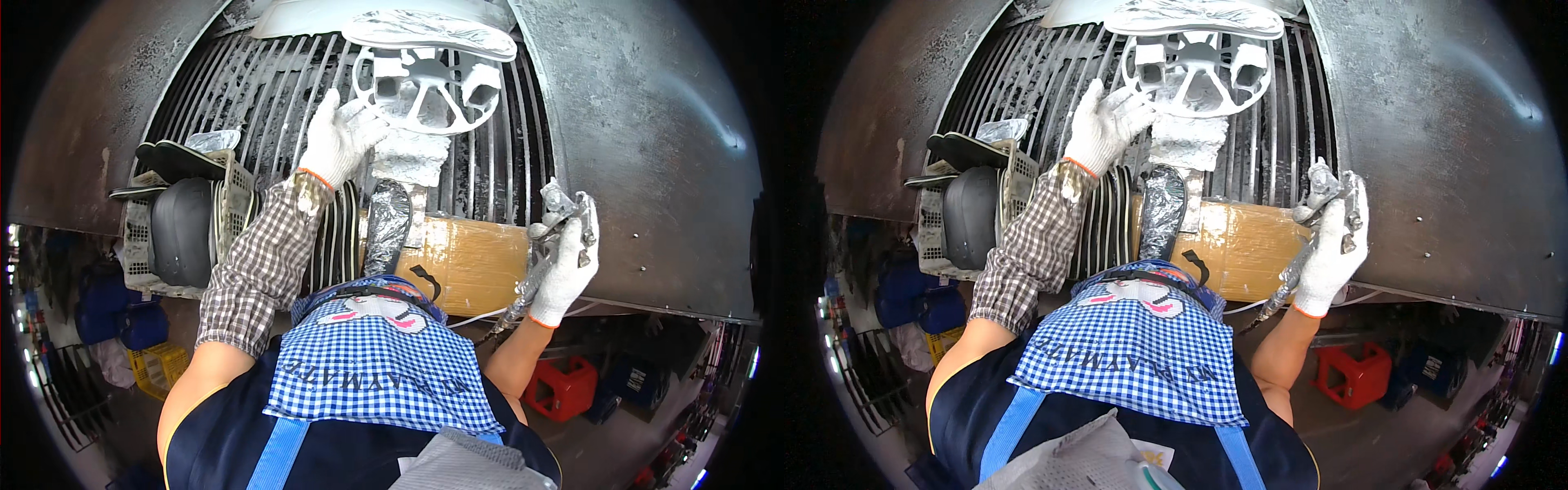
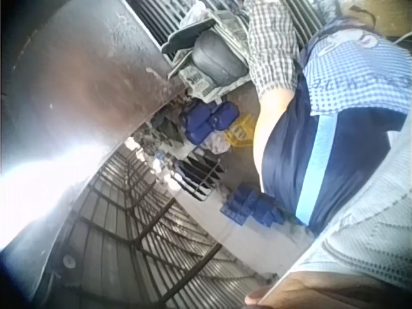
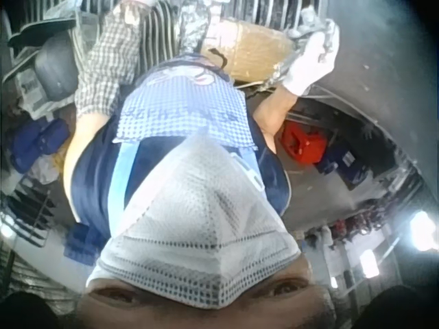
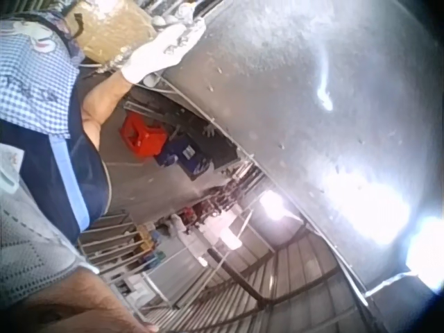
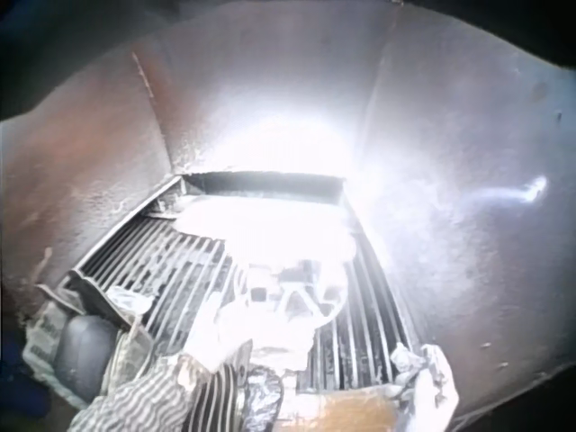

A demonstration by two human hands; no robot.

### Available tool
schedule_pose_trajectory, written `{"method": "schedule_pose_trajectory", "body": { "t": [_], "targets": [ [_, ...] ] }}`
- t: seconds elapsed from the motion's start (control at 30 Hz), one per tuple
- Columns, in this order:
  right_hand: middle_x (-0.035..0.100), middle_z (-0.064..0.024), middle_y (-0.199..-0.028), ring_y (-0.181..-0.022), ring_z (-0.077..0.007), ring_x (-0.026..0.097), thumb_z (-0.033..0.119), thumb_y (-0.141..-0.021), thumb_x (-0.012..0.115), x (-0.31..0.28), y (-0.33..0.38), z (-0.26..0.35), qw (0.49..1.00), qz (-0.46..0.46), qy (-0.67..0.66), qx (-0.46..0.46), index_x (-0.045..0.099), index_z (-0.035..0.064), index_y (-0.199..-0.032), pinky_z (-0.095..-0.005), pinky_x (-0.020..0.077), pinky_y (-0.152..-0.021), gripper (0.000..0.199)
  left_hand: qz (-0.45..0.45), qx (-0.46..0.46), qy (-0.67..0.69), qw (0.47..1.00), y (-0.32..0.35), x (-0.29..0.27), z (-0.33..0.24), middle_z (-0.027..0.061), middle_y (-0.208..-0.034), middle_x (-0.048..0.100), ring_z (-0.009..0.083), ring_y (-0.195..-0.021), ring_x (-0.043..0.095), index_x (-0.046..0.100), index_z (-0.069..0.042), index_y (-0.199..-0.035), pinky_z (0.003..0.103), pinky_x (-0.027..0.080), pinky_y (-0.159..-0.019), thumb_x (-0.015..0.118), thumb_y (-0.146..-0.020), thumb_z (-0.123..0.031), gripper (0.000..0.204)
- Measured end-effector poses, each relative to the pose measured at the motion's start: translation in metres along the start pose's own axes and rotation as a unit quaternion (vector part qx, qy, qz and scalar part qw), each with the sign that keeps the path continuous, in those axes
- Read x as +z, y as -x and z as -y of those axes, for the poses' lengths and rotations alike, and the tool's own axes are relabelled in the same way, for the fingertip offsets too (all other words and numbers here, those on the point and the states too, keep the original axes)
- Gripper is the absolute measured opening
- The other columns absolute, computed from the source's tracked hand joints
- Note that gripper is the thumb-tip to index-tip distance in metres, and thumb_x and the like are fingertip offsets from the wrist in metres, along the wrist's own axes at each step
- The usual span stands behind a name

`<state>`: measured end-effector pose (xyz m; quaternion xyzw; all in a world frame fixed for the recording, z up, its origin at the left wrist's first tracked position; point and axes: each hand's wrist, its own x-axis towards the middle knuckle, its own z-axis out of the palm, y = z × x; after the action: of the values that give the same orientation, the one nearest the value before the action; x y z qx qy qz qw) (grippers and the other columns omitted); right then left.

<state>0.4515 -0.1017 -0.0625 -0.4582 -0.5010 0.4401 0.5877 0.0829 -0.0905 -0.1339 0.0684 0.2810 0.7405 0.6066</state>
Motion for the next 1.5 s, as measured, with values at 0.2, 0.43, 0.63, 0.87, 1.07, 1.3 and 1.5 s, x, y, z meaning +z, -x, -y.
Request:
{"method": "schedule_pose_trajectory", "body": {
  "t": [0.2,0.43,0.63,0.87,1.07,1.3,1.5],
  "targets": [
    [0.065,-0.0157,-0.135,-0.117,-0.0193,0.064,0.007,-0.106,0.055,-0.001,0.004,0.004,0.998,0.022,-0.036,0.051,0.052,-0.0082,-0.145,-0.0343,0.0498,-0.103,0.042,0.006,-0.005,-0.011,1.0,-0.007,-0.008,-0.009,0.0352,-0.139,0.054,0.0472,-0.12,0.063,0.039,0.012,-0.147,0.057,0.053,-0.103,0.052,-0.103,-0.056,0.082],
    [0.068,-0.0159,-0.12,-0.092,-0.0152,0.065,0.011,-0.107,0.056,0.003,-0.001,-0.001,1.0,0.002,0.014,-0.022,0.051,-0.0045,-0.146,-0.0307,0.0565,-0.075,0.043,-0.145,0.171,-0.174,0.959,0.02,0.018,0.018,0.0084,-0.104,0.067,0.0191,-0.09,0.062,0.062,-0.001,-0.12,0.036,0.053,-0.08,0.066,-0.099,-0.024,0.032],
    [0.07,-0.017,-0.117,-0.086,-0.0141,0.064,0.012,-0.107,0.055,-0.001,0.002,-0.002,1.0,0.008,0.021,-0.019,0.049,-0.0037,-0.147,-0.0297,0.0577,-0.069,0.043,-0.013,0.115,-0.076,0.99,0.023,0.098,0.042,0.019,-0.128,0.062,0.029,-0.11,0.065,0.05,0.005,-0.139,0.042,0.056,-0.097,0.073,-0.097,-0.025,0.056],
    [0.067,-0.0186,-0.124,-0.098,-0.0174,0.063,0.01,-0.106,0.056,0.0,0.007,-0.001,1.0,-0.003,0.005,-0.006,0.049,-0.0058,-0.147,-0.0327,0.0541,-0.083,0.045,-0.061,0.071,0.033,0.995,-0.069,0.137,0.046,0.0272,-0.137,0.052,0.0356,-0.124,0.058,0.043,0.006,-0.147,0.046,0.052,-0.106,0.073,-0.097,-0.033,0.07],
    [0.064,-0.0216,-0.137,-0.112,-0.0203,0.066,0.011,-0.106,0.055,0.003,0.012,0.008,0.999,0.02,0.003,0.026,0.047,-0.008,-0.148,-0.0316,0.0545,-0.092,0.047,-0.027,0.234,-0.399,0.886,-0.122,0.104,0.051,0.0181,-0.109,0.07,0.0289,-0.099,0.069,0.055,0.001,-0.138,0.039,0.06,-0.089,0.073,-0.095,-0.028,0.055],
    [0.071,-0.0122,-0.108,-0.079,-0.0141,0.066,0.026,-0.109,0.054,0.013,0.022,0.014,0.995,0.009,0.093,0.032,0.052,-0.0004,-0.147,-0.0286,0.0558,-0.069,0.046,-0.03,0.264,-0.288,0.92,-0.084,0.141,0.042,0.0185,-0.111,0.071,0.0327,-0.106,0.069,0.065,-0.008,-0.133,0.041,0.055,-0.1,0.077,-0.087,-0.007,0.047],
    [0.071,-0.0144,-0.114,-0.081,-0.0152,0.067,0.023,-0.109,0.053,0.015,0.015,-0.012,0.994,0.063,0.08,0.027,0.052,-0.0009,-0.147,-0.028,0.0565,-0.07,0.045,-0.037,0.295,-0.48,0.825,0.0,0.117,-0.079,0.0175,-0.114,0.071,0.0274,-0.108,0.069,0.063,-0.004,-0.131,0.041,0.058,-0.098,0.064,-0.095,0.001,0.036]
  ]
}}
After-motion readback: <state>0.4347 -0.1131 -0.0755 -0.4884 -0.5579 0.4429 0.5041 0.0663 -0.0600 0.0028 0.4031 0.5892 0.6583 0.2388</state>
